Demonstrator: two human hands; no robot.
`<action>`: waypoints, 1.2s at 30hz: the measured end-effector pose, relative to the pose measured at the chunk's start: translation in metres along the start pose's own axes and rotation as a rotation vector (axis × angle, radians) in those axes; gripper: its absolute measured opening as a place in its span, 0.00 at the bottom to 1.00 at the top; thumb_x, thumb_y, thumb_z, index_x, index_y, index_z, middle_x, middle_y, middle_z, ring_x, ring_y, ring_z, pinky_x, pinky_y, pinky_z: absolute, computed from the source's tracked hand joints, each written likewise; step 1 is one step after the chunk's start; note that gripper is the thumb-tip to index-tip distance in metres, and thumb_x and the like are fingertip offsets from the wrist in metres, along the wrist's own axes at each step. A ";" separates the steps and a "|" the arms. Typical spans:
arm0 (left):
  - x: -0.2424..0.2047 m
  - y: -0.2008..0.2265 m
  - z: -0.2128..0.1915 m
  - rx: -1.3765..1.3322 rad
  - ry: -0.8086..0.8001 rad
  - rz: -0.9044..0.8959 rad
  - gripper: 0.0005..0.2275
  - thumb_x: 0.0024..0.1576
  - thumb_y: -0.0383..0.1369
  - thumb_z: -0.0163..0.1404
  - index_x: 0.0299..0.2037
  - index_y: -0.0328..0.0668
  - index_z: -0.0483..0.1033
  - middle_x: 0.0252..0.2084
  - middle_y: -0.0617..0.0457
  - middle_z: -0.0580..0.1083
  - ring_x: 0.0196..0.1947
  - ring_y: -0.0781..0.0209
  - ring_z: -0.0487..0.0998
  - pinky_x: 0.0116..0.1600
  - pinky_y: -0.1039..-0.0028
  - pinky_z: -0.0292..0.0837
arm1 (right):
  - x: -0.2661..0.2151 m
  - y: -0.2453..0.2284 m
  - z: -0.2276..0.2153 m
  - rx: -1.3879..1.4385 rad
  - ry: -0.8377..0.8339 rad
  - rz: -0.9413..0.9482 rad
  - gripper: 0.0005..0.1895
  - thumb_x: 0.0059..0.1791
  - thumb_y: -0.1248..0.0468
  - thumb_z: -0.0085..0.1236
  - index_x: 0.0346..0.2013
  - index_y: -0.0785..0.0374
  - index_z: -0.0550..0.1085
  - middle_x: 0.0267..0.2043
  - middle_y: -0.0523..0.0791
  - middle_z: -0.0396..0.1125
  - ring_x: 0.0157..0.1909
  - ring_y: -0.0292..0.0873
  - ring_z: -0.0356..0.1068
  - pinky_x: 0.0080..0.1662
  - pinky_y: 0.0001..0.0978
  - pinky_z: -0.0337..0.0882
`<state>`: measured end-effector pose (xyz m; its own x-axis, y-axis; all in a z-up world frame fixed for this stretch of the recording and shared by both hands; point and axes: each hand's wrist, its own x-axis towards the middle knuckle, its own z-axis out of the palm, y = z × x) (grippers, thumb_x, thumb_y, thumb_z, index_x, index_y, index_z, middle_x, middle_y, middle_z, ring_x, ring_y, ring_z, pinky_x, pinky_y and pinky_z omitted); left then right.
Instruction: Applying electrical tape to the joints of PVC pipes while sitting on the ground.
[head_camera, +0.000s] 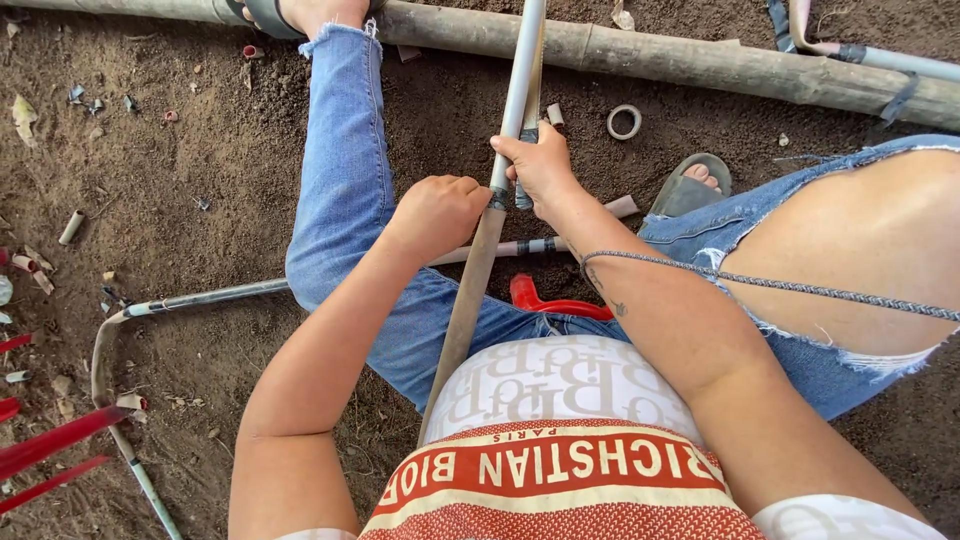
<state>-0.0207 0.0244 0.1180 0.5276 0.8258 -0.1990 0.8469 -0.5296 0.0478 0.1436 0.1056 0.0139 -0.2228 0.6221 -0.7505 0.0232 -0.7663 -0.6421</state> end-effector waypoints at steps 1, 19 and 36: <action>-0.002 0.002 0.005 0.004 0.020 0.002 0.04 0.64 0.32 0.52 0.41 0.46 0.80 0.37 0.53 0.79 0.40 0.58 0.86 0.44 0.73 0.81 | -0.001 0.000 -0.001 0.008 0.011 0.003 0.45 0.46 0.60 0.73 0.68 0.80 0.59 0.33 0.44 0.70 0.21 0.32 0.74 0.27 0.27 0.77; 0.008 0.002 0.051 0.101 0.160 -0.013 0.08 0.59 0.40 0.54 0.31 0.52 0.71 0.28 0.58 0.71 0.28 0.59 0.82 0.34 0.74 0.78 | 0.001 0.004 0.001 0.026 0.028 0.013 0.42 0.47 0.62 0.71 0.67 0.78 0.60 0.33 0.44 0.70 0.21 0.31 0.73 0.26 0.25 0.76; -0.015 0.017 0.051 -1.361 0.125 -0.728 0.09 0.67 0.28 0.54 0.55 0.34 0.78 0.43 0.40 0.82 0.42 0.53 0.86 0.43 0.66 0.84 | -0.014 -0.015 0.002 0.065 0.004 -0.015 0.26 0.46 0.61 0.72 0.50 0.70 0.69 0.32 0.43 0.68 0.20 0.32 0.73 0.26 0.25 0.76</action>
<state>-0.0177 -0.0070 0.0714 -0.0677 0.8651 -0.4971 0.2959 0.4932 0.8181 0.1446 0.1081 0.0339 -0.2189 0.6340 -0.7417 -0.0435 -0.7658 -0.6417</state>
